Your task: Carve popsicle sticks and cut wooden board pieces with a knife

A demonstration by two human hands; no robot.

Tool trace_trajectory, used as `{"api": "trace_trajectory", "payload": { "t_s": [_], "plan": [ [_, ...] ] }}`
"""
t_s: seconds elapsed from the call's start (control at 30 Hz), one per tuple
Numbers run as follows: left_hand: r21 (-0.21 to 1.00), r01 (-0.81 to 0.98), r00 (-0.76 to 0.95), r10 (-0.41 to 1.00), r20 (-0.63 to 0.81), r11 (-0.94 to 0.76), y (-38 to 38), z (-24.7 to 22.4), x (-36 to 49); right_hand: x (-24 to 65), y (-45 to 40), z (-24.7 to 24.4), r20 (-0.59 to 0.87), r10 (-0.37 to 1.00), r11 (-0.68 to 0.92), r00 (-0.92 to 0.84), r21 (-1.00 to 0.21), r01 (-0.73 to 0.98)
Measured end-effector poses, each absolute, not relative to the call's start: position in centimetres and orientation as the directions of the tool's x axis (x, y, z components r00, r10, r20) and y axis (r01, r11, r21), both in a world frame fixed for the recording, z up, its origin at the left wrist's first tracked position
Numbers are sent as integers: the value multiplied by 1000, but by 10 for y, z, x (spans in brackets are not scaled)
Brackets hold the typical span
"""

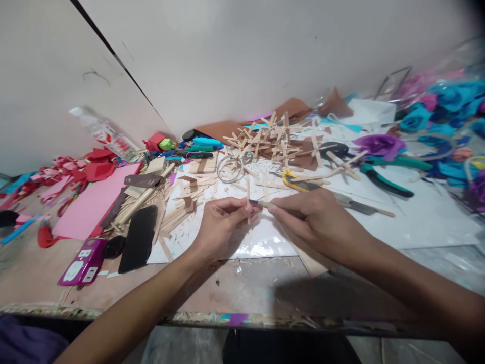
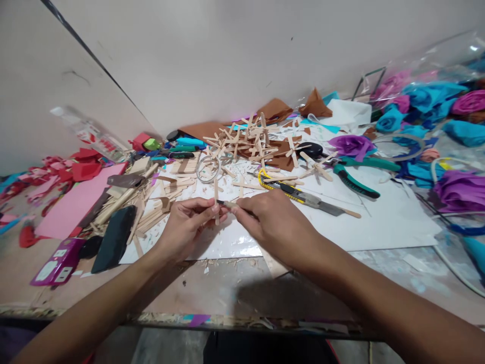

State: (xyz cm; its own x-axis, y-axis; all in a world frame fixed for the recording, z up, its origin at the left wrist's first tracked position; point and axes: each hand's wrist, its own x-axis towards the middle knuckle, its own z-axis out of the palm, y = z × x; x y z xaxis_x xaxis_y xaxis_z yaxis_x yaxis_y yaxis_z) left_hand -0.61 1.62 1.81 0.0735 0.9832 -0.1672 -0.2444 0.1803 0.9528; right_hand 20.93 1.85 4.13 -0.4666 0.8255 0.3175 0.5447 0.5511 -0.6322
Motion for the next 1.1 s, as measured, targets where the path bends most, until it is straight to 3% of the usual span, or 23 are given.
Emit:
{"api": "trace_trajectory", "payload": {
  "t_s": [0.13,0.37,0.63,0.9,1.1],
  "plan": [
    [937,-274,82,976,-201,216,14,16,-4,217,25,41,262,821,534,-507,-665,522],
    [957,-250,57,989,-134,144,17,23,-9,207,16,40,376,818,564,-434,-672,480],
    [953,-232,102,979,-174,194,14,18,-8,218,29,38,300,806,561,-511,-664,495],
    [958,-245,69,989,-134,147,17,19,-9,214,25,39,331,820,553,-468,-670,496],
    [980,-144,72,989,-126,135,19,19,-10,221,29,44,317,801,572,-508,-656,492]
  ]
}}
